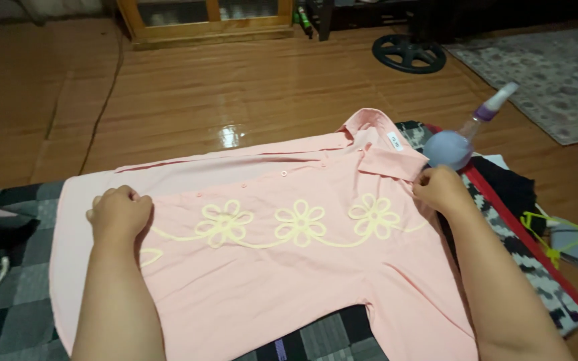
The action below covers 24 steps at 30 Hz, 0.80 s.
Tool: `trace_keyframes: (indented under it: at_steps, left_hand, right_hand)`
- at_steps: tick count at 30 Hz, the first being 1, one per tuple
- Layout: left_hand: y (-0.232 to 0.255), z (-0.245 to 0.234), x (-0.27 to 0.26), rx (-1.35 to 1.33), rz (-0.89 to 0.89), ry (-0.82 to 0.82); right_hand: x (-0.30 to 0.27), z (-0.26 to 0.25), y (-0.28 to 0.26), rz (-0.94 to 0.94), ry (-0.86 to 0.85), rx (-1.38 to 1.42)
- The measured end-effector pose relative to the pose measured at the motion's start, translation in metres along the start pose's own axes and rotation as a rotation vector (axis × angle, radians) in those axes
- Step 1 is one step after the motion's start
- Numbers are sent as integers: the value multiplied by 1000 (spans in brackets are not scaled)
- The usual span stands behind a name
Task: Ironing and folding a pink shirt on a low board.
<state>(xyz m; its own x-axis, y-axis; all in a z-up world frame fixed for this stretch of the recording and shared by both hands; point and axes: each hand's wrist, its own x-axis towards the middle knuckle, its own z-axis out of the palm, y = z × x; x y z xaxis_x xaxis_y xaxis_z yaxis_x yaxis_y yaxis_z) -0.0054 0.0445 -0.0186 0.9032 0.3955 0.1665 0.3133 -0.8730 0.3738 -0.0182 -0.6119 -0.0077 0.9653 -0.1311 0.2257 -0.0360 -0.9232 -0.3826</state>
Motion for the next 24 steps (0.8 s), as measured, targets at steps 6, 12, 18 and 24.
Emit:
trace_keyframes:
  at_steps: [6,12,18,24]
  left_hand:
    - [-2,-2,-3,34,15,-32]
    - [3,-4,-1,1,33,-9]
    - [-2,0,-1,19,13,-35]
    - [-2,-13,-2,-19,-54,-61]
  right_hand:
    - [-6,4,-20,191,-13,-18]
    - [4,21,5,15,178,-194]
    - [5,24,9,210,154,22]
    - [-8,17,-12,220,137,-62]
